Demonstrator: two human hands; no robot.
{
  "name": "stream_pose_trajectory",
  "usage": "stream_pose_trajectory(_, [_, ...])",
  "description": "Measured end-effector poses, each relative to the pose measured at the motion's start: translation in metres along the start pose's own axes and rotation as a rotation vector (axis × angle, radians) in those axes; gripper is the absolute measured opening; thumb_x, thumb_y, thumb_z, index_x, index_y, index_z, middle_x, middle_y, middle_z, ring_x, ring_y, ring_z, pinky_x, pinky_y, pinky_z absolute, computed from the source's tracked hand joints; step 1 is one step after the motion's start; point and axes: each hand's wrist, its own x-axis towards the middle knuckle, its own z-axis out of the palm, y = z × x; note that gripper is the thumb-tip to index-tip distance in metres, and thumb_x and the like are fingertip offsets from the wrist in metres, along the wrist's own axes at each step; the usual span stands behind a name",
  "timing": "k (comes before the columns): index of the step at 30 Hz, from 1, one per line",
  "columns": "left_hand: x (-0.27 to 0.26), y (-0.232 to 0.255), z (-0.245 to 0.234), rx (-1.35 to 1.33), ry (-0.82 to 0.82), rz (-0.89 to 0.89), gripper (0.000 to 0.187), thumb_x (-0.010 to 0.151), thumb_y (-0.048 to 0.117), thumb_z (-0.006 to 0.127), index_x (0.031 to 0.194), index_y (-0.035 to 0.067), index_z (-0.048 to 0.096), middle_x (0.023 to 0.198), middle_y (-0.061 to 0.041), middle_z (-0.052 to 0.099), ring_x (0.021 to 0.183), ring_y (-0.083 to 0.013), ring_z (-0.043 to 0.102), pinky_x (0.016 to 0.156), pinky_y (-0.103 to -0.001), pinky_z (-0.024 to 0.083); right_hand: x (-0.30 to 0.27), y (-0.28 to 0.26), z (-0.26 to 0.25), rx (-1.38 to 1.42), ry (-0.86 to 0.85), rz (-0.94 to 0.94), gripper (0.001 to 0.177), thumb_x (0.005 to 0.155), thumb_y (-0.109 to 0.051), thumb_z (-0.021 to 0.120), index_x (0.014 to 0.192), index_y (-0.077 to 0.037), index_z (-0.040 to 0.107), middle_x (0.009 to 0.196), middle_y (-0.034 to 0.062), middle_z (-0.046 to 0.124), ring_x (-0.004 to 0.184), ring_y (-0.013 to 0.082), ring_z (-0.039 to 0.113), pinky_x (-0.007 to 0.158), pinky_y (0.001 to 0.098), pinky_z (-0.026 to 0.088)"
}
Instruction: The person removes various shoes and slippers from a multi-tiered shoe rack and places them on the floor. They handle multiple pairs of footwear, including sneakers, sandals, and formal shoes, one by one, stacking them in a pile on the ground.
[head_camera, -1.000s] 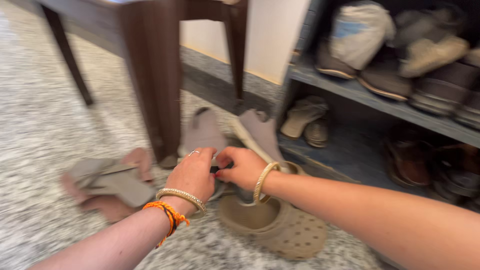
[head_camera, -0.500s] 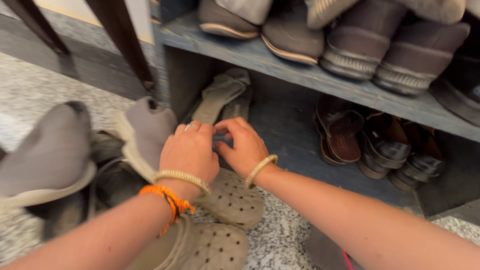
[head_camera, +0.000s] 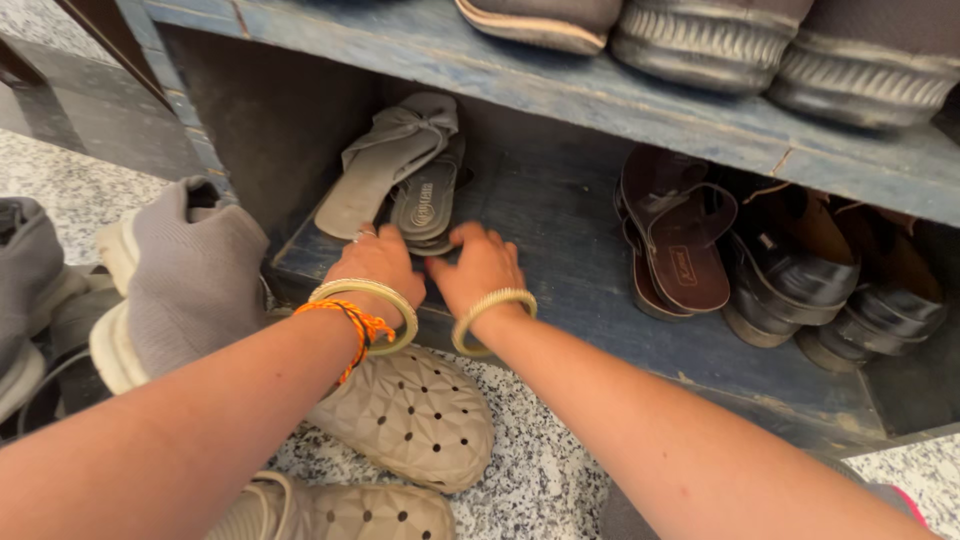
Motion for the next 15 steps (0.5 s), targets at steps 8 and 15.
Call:
stream_pose_trajectory(8, [0.053, -0.029, 0.021, -0.444, 0.234, 0.025, 0.054, 0.082, 0.009, 0.064, 0.136, 0.005, 0.059, 0.134, -0.029, 0.061, 0.123, -0.0444, 0.063, 0.104, -0.047, 0.05, 0.044, -0.02, 0.013, 0.734, -0.05, 0.482, 0.059, 0.075, -0.026, 0.082, 0.122, 0.005, 0.066, 0.12, 0.0225, 0.073, 0.109, 0.0336, 0.073, 0.092, 0.0424, 0.057])
stream_pose_trajectory(15, [0.034, -0.018, -0.02, -0.093, 0.333, -0.204, 0.059, 0.076, 0.017, 0.074, 0.13, 0.001, 0.056, 0.145, -0.019, 0.047, 0.134, -0.0413, 0.043, 0.103, -0.049, 0.048, 0.039, -0.052, 0.014, 0.318, 0.11, 0.23, 0.058, 0.073, -0.02, 0.081, 0.128, -0.014, 0.065, 0.138, 0.0135, 0.052, 0.126, 0.0372, 0.053, 0.103, 0.0436, 0.046])
